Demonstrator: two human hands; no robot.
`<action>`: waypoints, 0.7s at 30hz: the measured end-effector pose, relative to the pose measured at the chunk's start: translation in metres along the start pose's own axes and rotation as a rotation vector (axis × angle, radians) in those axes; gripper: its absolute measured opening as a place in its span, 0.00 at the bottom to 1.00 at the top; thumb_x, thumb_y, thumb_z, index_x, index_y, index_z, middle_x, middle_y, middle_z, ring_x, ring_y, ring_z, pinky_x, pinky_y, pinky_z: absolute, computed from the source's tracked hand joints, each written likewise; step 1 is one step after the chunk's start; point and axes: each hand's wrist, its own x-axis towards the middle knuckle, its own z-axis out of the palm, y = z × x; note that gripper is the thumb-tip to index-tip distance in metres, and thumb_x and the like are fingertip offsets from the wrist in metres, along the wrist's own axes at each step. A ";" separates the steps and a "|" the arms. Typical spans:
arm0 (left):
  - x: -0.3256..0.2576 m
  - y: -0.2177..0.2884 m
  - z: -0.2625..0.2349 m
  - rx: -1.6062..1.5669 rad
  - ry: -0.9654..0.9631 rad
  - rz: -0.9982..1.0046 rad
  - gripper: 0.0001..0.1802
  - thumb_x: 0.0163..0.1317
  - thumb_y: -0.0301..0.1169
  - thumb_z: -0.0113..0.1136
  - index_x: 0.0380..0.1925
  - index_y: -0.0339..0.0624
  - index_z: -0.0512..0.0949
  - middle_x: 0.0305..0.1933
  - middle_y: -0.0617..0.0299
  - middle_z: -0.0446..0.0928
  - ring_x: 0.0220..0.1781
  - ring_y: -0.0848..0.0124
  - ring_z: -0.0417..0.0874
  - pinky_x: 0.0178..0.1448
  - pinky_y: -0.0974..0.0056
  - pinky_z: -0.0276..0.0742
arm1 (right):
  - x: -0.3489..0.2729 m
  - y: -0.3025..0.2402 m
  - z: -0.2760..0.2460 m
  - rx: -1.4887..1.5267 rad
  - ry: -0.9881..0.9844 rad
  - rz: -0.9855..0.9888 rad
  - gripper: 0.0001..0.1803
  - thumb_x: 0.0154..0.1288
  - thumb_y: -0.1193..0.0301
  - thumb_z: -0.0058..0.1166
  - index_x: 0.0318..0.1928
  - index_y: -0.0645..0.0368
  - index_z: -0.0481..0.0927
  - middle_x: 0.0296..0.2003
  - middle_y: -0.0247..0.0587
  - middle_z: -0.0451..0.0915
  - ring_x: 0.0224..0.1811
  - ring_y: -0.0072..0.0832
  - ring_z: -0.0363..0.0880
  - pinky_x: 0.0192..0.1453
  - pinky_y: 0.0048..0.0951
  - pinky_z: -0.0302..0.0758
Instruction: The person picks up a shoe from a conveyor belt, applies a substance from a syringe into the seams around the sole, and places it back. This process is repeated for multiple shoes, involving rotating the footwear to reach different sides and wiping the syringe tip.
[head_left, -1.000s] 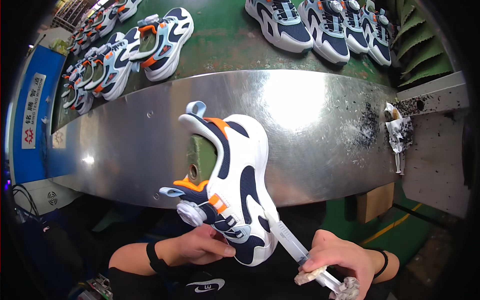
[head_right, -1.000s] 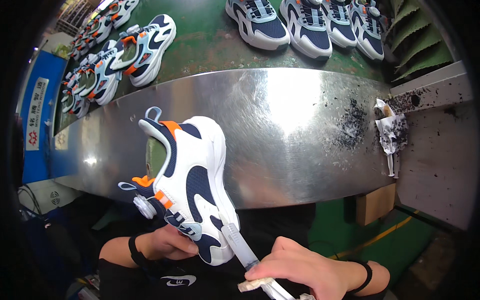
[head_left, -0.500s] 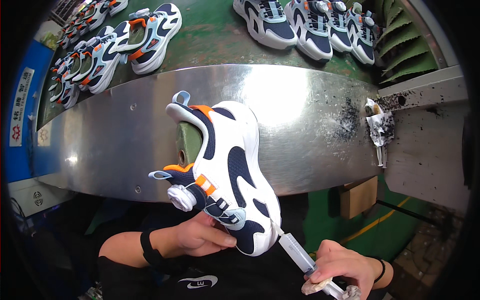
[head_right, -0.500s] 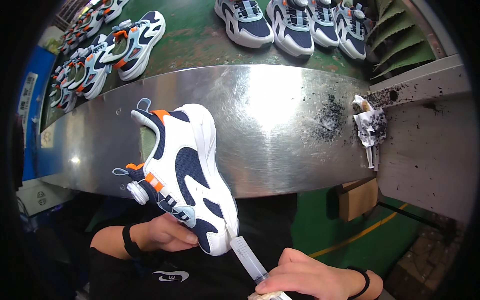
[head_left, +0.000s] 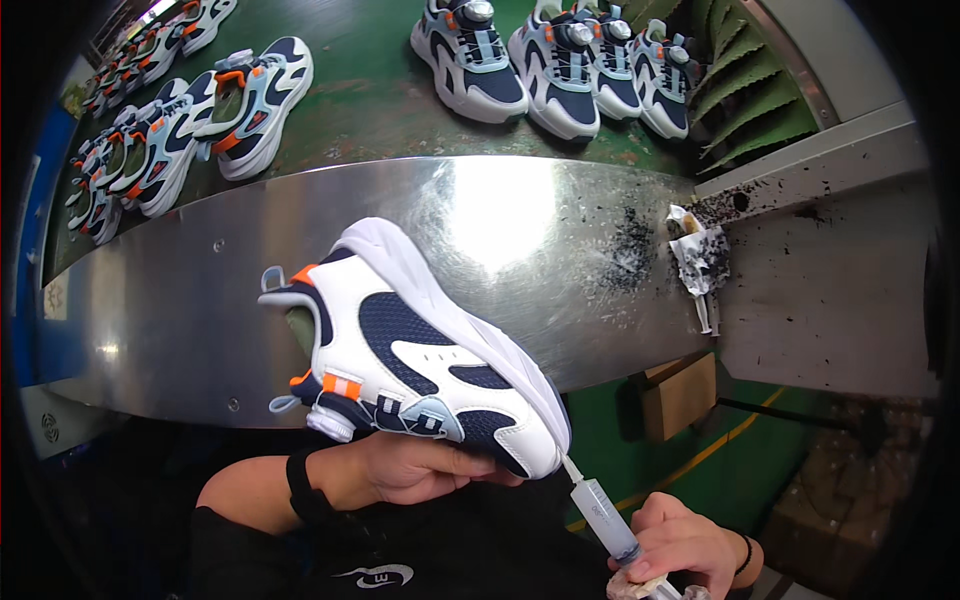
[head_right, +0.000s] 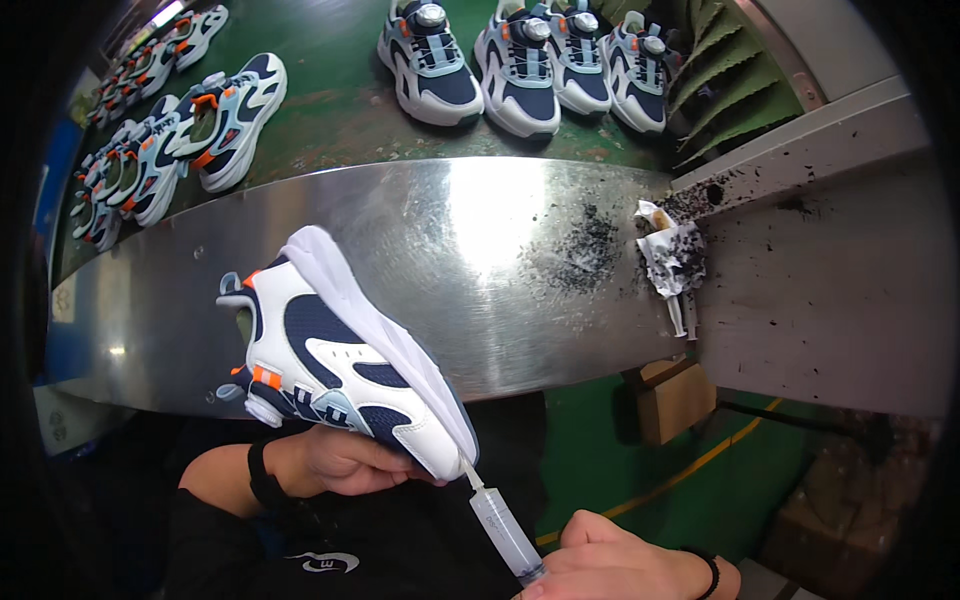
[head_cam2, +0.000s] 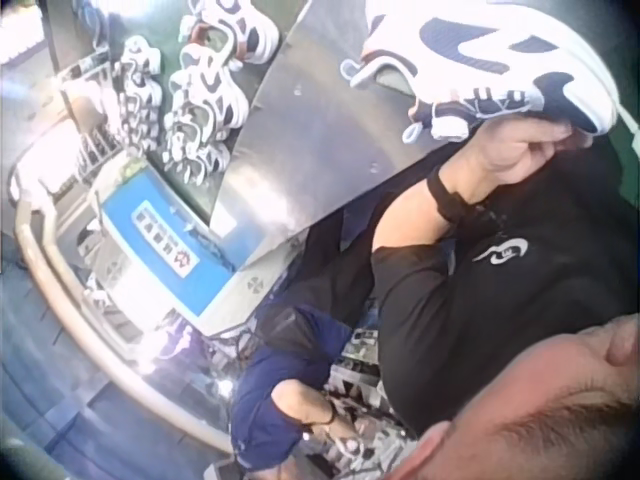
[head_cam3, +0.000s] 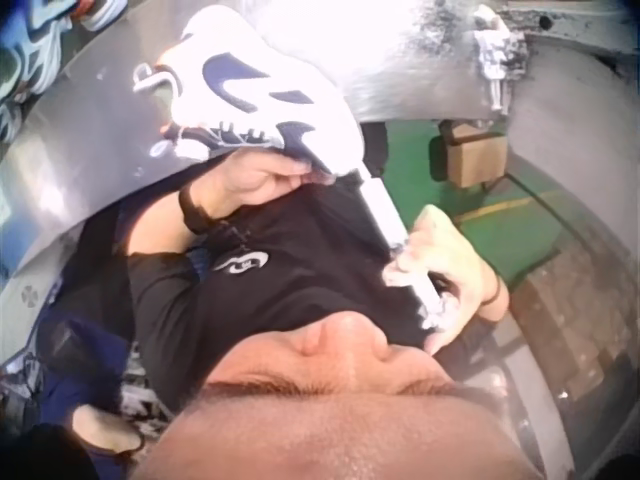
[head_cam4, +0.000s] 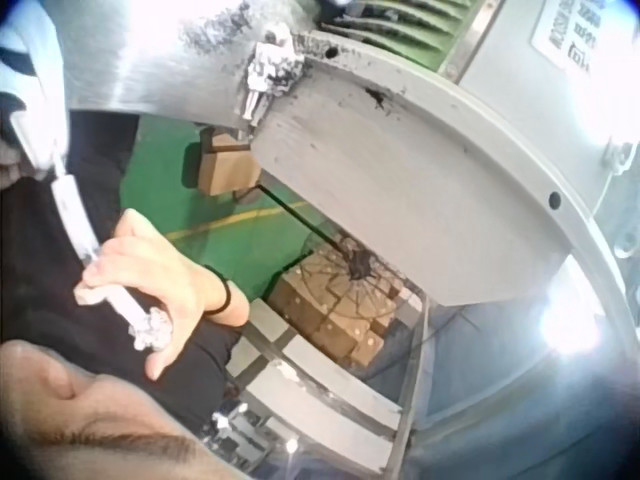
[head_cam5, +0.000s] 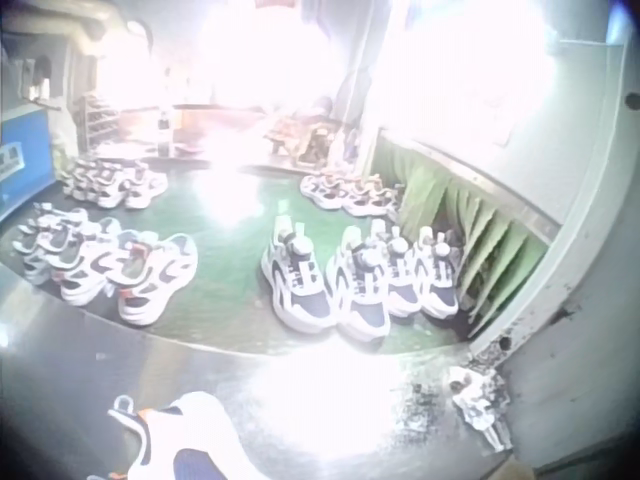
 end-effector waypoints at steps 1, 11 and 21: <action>0.004 0.000 0.000 -0.002 0.011 -0.009 0.20 0.62 0.18 0.52 0.55 0.36 0.70 0.55 0.51 0.74 0.59 0.60 0.74 0.65 0.56 0.68 | -0.001 0.000 0.000 -0.012 0.014 -0.008 0.47 0.42 0.40 0.65 0.53 0.64 0.69 0.40 0.41 0.80 0.31 0.32 0.71 0.39 0.35 0.59; 0.034 -0.001 0.009 0.019 0.062 0.044 0.18 0.62 0.20 0.54 0.53 0.39 0.72 0.53 0.54 0.75 0.57 0.63 0.75 0.64 0.59 0.70 | -0.008 0.006 0.008 -0.253 0.102 -0.011 0.47 0.41 0.41 0.66 0.54 0.63 0.68 0.39 0.39 0.80 0.28 0.32 0.70 0.38 0.36 0.58; 0.048 0.005 0.023 0.011 0.156 0.065 0.18 0.62 0.21 0.55 0.52 0.41 0.73 0.51 0.58 0.77 0.54 0.68 0.77 0.59 0.65 0.75 | 0.000 0.012 0.022 -0.576 0.149 -0.031 0.36 0.48 0.48 0.63 0.48 0.65 0.73 0.32 0.37 0.78 0.22 0.30 0.66 0.31 0.32 0.58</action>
